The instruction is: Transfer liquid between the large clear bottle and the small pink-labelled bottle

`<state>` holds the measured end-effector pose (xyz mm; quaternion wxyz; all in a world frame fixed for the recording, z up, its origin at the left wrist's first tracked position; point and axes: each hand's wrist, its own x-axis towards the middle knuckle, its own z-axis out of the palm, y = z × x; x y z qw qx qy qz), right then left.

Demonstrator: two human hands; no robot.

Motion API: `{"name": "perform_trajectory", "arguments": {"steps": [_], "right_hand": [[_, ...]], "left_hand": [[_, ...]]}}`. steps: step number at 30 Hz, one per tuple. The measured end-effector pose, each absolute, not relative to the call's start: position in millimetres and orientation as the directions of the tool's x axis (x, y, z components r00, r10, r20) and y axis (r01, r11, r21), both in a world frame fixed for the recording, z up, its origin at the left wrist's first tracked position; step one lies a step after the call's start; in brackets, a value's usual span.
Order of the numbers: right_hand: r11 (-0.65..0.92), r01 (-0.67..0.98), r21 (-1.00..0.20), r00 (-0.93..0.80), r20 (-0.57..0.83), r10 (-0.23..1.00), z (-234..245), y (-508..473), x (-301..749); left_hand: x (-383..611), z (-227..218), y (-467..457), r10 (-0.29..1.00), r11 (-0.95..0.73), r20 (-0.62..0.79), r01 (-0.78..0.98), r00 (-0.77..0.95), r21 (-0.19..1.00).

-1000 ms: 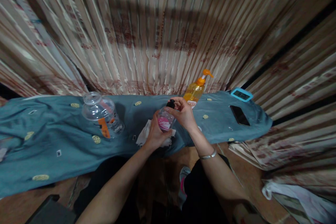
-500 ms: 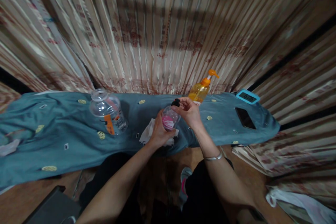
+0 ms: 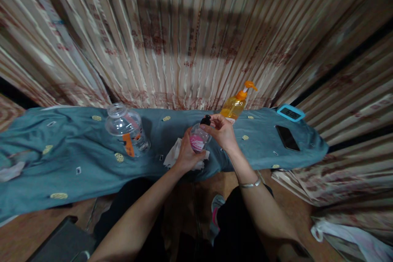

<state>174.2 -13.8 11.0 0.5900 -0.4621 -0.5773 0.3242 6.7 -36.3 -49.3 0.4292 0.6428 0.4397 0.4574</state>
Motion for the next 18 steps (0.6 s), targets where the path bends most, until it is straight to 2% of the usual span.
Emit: {"name": "perform_trajectory", "arguments": {"steps": [6,18], "right_hand": [[0.377,0.159,-0.913,0.079,0.392,0.917,12.6,-17.2,173.4],[0.362,0.187,-0.913,0.099,0.384,0.918,16.8,-19.1,171.6]], "left_hand": [[7.9,-47.1,-36.8,0.964,-0.228,0.192,0.196,0.183,0.954],[8.0,-52.3,-35.3,0.959,-0.246,0.213,0.177,0.184,0.953]]}}
